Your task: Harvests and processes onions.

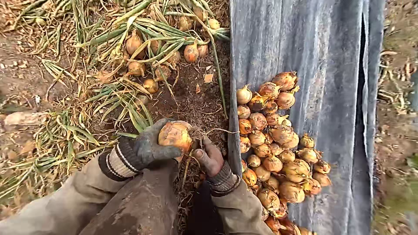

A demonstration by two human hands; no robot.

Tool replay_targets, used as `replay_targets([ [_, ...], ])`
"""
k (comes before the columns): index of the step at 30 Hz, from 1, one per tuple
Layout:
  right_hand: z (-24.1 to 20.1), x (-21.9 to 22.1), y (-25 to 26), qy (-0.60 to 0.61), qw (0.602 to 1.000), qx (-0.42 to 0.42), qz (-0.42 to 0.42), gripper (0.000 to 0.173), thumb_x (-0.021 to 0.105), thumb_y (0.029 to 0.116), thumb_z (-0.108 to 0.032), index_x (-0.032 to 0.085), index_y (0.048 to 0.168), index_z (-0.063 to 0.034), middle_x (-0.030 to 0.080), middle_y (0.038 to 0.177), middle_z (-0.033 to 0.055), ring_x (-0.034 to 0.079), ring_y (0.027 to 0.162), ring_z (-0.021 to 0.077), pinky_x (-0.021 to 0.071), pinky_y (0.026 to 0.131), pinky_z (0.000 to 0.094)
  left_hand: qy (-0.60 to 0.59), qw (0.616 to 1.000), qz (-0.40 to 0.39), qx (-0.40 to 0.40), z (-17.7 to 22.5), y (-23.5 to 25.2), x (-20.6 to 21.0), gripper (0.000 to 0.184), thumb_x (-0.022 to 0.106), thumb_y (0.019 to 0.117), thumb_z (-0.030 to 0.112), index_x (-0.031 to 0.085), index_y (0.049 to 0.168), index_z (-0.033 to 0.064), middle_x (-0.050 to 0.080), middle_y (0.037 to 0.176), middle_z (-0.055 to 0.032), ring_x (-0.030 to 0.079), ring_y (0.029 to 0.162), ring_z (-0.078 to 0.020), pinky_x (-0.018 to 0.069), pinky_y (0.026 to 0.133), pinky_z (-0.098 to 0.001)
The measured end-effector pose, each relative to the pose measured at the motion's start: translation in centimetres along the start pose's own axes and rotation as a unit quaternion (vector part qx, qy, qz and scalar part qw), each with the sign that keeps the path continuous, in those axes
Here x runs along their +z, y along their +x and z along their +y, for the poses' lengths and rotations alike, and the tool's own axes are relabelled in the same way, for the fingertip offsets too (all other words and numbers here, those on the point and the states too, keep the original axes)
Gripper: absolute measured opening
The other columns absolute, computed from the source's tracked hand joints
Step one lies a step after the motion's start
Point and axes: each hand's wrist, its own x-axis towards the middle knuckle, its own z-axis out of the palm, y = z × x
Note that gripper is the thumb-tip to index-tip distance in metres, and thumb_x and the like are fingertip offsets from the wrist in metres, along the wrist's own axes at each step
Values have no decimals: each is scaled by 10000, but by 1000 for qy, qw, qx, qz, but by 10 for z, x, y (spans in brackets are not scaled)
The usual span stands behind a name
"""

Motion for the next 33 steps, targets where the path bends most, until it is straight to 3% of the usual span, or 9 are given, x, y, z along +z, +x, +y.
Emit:
replay_targets([
  [3, -15, 8, 2, 27, 993, -104, 53, 871, 485, 860, -839, 695, 1232, -80, 743, 965, 38, 702, 889, 87, 607, 816, 378, 65, 995, -70, 28, 9, -6, 10, 942, 940, 540, 530, 615, 1345, 164, 748, 1112, 32, 719, 993, -51, 631, 881, -296],
  [7, -23, 18, 6, -3, 985, -110, 136, 776, 388, 958, -762, 734, 1053, -74, 703, 785, -1, 675, 742, 61, 594, 702, 330, 178, 980, -87, 1, 17, -3, 5, 1167, 953, 458, 617, 530, 1460, 195, 701, 1236, -3, 688, 1095, -85, 602, 961, -359],
  [12, -10, 26, 14, -31, 981, -57, 180, 722, 380, 986, -686, 735, 843, -75, 643, 648, 3, 633, 627, 93, 556, 615, 362, 403, 910, -35, -88, 17, 11, -10, 797, 762, 509, 867, 762, 1024, 259, 743, 999, 42, 706, 955, -135, 596, 848, -500],
  [16, 7, 30, 6, 42, 979, -20, 196, 726, 331, 983, -731, 637, 756, -112, 491, 564, -51, 466, 473, 68, 437, 453, 299, 371, 908, 127, -148, -5, 45, -50, 676, 589, 885, 762, 755, 1035, 124, 739, 939, -159, 718, 908, -371, 544, 823, -676],
  [19, 7, 15, 6, -159, 974, 159, -15, 841, 182, 1019, -676, 720, 1093, -35, 713, 966, 193, 688, 934, 334, 532, 877, 561, 392, 913, 101, -53, 10, 53, -45, 453, 525, 1049, 480, 724, 1078, 75, 723, 932, -152, 716, 877, -334, 567, 803, -609],
  [21, 13, 14, 12, -164, 960, 210, -80, 875, 200, 1013, -706, 695, 1185, -5, 705, 1092, 235, 673, 1069, 382, 498, 968, 600, 411, 908, -73, 29, 25, 48, -20, 356, 540, 1048, 400, 728, 1087, 100, 727, 1006, -96, 707, 977, -257, 569, 906, -521],
  [25, 13, -2, 6, 259, 947, 156, 111, 776, 124, 994, -726, 526, 759, -104, 456, 491, -26, 416, 358, 81, 390, 343, 258, 417, 856, -304, 23, 44, 62, 47, 427, 434, 1092, 425, 682, 1150, 83, 702, 1034, -170, 691, 1006, -361, 535, 874, -608],
  [30, 8, -105, -40, 392, 890, -38, 230, 735, 366, 824, -913, 550, 687, -215, 454, 495, -54, 454, 355, 78, 429, 336, 272, 489, 863, 115, -52, -15, 150, -3, 337, 519, 1065, 370, 693, 1173, 103, 705, 1154, -156, 713, 1005, -352, 580, 858, -581],
  [33, 0, -147, -61, 333, 885, -36, 323, 807, 32, 915, -804, 517, 759, -179, 481, 503, -32, 473, 361, 101, 446, 344, 271, 473, 848, 190, -145, -40, 181, -71, 531, 697, 949, 260, 553, 1415, 48, 524, 1448, -269, 649, 1133, -497, 556, 879, -682],
])
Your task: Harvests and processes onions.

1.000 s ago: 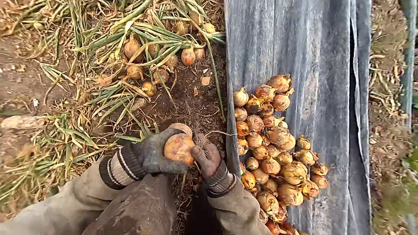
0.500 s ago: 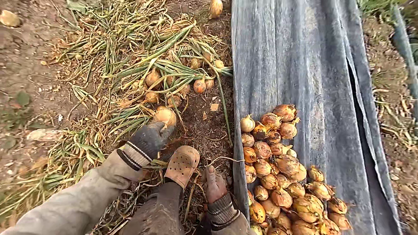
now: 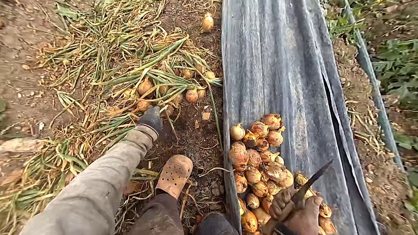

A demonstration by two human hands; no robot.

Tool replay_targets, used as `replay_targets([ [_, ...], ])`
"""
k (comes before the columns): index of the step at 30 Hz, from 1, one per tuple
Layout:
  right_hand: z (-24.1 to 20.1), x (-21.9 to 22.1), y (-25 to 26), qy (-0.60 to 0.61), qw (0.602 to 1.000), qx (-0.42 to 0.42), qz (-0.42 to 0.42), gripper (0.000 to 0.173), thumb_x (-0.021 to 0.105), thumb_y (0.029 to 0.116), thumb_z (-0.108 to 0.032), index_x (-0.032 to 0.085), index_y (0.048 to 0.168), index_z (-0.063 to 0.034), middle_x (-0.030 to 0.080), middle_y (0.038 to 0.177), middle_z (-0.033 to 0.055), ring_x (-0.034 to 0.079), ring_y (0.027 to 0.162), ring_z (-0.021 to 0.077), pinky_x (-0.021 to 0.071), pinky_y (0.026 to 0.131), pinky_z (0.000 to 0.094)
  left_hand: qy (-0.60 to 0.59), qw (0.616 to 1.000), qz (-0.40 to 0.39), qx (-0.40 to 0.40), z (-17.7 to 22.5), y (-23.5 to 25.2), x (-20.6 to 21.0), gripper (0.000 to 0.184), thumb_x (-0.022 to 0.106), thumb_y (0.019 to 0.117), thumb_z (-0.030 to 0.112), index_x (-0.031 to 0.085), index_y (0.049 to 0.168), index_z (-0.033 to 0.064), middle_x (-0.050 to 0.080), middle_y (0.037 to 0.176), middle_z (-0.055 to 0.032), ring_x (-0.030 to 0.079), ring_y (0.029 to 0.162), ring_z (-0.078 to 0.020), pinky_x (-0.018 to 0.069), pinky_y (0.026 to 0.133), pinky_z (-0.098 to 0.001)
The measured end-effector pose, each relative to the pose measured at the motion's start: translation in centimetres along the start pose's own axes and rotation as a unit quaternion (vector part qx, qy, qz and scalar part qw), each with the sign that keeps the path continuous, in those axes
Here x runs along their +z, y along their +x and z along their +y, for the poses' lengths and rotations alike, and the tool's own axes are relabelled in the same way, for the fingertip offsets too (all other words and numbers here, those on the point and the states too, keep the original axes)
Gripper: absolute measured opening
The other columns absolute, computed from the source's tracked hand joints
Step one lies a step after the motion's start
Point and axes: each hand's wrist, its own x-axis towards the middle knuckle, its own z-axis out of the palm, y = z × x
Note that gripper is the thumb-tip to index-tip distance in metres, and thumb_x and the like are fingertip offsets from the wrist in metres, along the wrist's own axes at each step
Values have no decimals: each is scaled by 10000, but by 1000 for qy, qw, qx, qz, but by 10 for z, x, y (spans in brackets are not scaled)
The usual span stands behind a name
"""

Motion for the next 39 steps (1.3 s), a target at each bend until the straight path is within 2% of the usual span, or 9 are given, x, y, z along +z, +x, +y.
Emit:
replay_targets([
  [3, 21, 3, 2, -50, 997, 53, 6, 797, 66, 931, -798, 519, 813, -153, 502, 531, -24, 475, 371, 103, 449, 350, 262, 11, 1000, 19, 10, -9, 21, 14, 689, 797, 877, 208, 492, 1477, 59, 442, 1535, -240, 640, 1134, -511, 573, 864, -666],
  [8, 95, 55, -34, -135, 973, 159, -101, 743, 171, 990, -720, 546, 885, -87, 509, 558, -16, 462, 383, 93, 450, 363, 264, 32, 998, 42, 23, -13, 37, 19, 540, 658, 947, 151, 514, 1460, 63, 565, 1453, -203, 641, 1189, -460, 538, 894, -675],
  [15, 121, 94, -51, -297, 904, 183, -246, 680, 214, 1036, -584, 636, 970, -55, 532, 619, -4, 480, 460, 118, 478, 460, 328, -85, 991, 52, 88, -15, -11, 6, 274, 651, 1008, 292, 722, 1160, 76, 700, 1208, -162, 669, 1148, -359, 525, 1002, -594],
  [18, 115, 106, -30, -363, 879, 158, -267, 741, 382, 956, -706, 611, 1182, -38, 588, 754, 33, 558, 594, 165, 533, 589, 415, -316, 924, 115, 181, -8, -78, 5, 183, 700, 945, 157, 746, 997, -13, 714, 1092, -174, 648, 1129, -297, 501, 1032, -494],
  [23, 91, 127, -32, -198, 943, 30, -267, 846, 592, 775, -859, 662, 1124, -91, 603, 701, -51, 558, 573, 51, 523, 548, 284, -487, 806, 36, 334, 6, -179, -1, 192, 701, 950, 290, 752, 917, 107, 740, 1118, -22, 644, 1210, -180, 511, 1087, -404],
  [26, 84, 134, -38, -137, 959, -26, -246, 688, 526, 901, -768, 705, 1030, -116, 611, 693, -54, 550, 566, 24, 508, 532, 245, -441, 814, -35, 375, 0, -187, -12, 268, 671, 969, 414, 743, 981, 156, 728, 1035, 54, 674, 1064, -53, 578, 950, -278],
  [30, 84, 133, -47, -188, 963, 45, -190, 628, 403, 1027, -621, 637, 724, -123, 472, 522, -44, 434, 439, 57, 396, 430, 275, -372, 837, -21, 402, 0, -164, -26, 386, 730, 865, 543, 681, 732, 184, 643, 725, 97, 623, 717, 9, 539, 635, -203],
  [34, 95, 107, -55, -169, 964, 128, -161, 634, 282, 1044, -633, 535, 736, -140, 394, 499, -44, 374, 387, 69, 360, 376, 255, -280, 917, 68, 275, 15, -134, -25, 462, 760, 883, 458, 707, 879, -1, 704, 825, -140, 675, 749, -199, 555, 705, -449],
  [39, 136, 77, -40, -320, 897, 198, -233, 709, 265, 1034, -627, 661, 912, -52, 501, 620, -14, 466, 536, 101, 456, 543, 330, -97, 883, -190, 417, 63, -152, -43, 258, 735, 914, 406, 733, 1012, 167, 711, 950, -35, 693, 905, -196, 583, 816, -483],
])
